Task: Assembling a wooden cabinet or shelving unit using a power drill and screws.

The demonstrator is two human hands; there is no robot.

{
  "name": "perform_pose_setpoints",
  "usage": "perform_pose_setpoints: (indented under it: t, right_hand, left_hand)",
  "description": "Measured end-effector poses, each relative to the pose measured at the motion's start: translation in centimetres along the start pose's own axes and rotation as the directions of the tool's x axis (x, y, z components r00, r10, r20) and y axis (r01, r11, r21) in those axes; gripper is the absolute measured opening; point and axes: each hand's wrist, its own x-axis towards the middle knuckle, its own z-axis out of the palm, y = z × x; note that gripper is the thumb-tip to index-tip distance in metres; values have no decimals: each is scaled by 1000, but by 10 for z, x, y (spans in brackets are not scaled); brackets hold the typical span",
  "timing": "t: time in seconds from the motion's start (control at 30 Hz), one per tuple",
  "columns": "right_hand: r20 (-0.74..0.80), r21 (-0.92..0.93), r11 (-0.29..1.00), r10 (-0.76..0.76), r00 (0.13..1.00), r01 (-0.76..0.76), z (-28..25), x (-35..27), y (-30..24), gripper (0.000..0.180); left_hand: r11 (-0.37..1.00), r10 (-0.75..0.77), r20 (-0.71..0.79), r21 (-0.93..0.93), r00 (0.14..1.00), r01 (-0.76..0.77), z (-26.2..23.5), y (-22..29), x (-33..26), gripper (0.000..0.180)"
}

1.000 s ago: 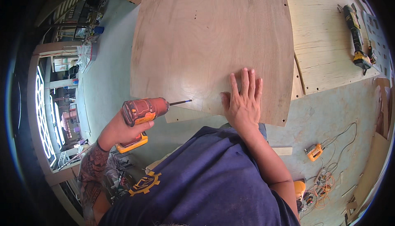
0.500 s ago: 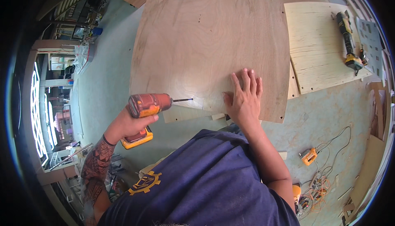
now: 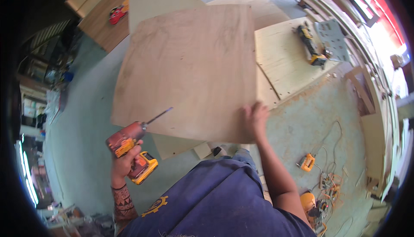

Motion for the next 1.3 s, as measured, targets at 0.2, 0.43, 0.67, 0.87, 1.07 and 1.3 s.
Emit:
perform_pose_setpoints:
  t: [0.2, 0.43, 0.67, 0.87, 1.07, 1.3]
  right_hand:
    - [651, 208, 911, 143, 745, -356, -9, -104, -108, 57]
    - [552, 321, 838, 214, 806, -442, -28, -33, -97, 54]
    - [61, 65, 991, 110, 992, -114, -116, 158, -33, 31]
    - [-29, -233, 971, -57, 998, 48, -100, 328, 17, 26]
    - [134, -501, 865, 52, 990, 22, -47, 422, 51, 22]
    - [179, -486, 872, 30, 983, 62, -34, 452, 75, 20]
  left_hand:
    - [993, 71, -95, -86, 993, -79, -8, -21, 25, 24]
    - [994, 66, -69, -85, 995, -72, 5, -18, 32, 28]
    - [995, -9, -170, -102, 985, -8, 24, 1, 22, 25]
    - [983, -147, -301, 59, 942, 173, 67, 39, 19, 32]
    - [966, -252, -393, -51, 884, 253, 116, 64, 13, 27]
    - [925, -341, -387, -302, 856, 232, 138, 42, 16, 19]
